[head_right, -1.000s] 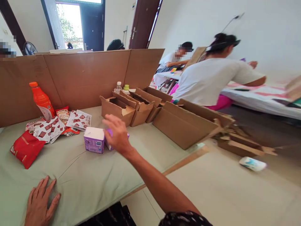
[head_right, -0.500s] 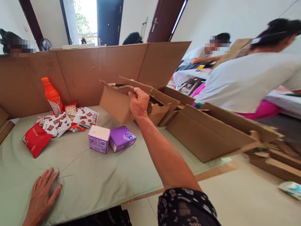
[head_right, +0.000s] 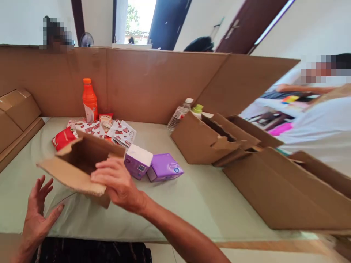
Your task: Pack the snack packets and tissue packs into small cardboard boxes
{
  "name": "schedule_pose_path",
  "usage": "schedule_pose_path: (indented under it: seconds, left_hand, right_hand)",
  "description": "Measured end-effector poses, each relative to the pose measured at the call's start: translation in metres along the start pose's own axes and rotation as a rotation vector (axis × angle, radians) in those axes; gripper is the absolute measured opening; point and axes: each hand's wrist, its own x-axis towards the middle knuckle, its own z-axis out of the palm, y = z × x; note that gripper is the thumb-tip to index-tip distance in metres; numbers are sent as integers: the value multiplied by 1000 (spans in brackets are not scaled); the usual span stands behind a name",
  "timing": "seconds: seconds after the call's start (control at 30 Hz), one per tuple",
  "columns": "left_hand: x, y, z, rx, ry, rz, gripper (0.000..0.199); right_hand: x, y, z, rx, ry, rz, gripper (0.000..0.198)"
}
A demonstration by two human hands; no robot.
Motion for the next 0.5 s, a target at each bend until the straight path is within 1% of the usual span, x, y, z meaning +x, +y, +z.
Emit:
schedule_pose_path:
  seconds: [0.07, 0.17, 0.27, 0.37, 0.43, 0.5]
  left_hand:
    - [-5, 4, -5, -13, -1, 27, 96]
    - [-6, 10, -8, -8, -45, 112, 97]
    - [4, 22, -8, -32, -59, 244, 97]
    - [21, 38, -8, -89, -37, 319, 95]
    - [30, 48, -10, -86, -57, 325, 87]
    - [35, 56, -11, -13, -145, 383, 70]
  right_hand:
    - [-26, -6, 13, 67, -74, 26, 41]
    - [-42, -11, 11, 135, -104, 106, 35]
    - [-39, -7, -3, 230, -149, 150, 23]
    - [-33, 4, -17, 385, -197, 199, 16]
    - [-31, 12, -24, 478, -229, 214, 19]
    - [-31, 18, -31, 542, -264, 223, 22]
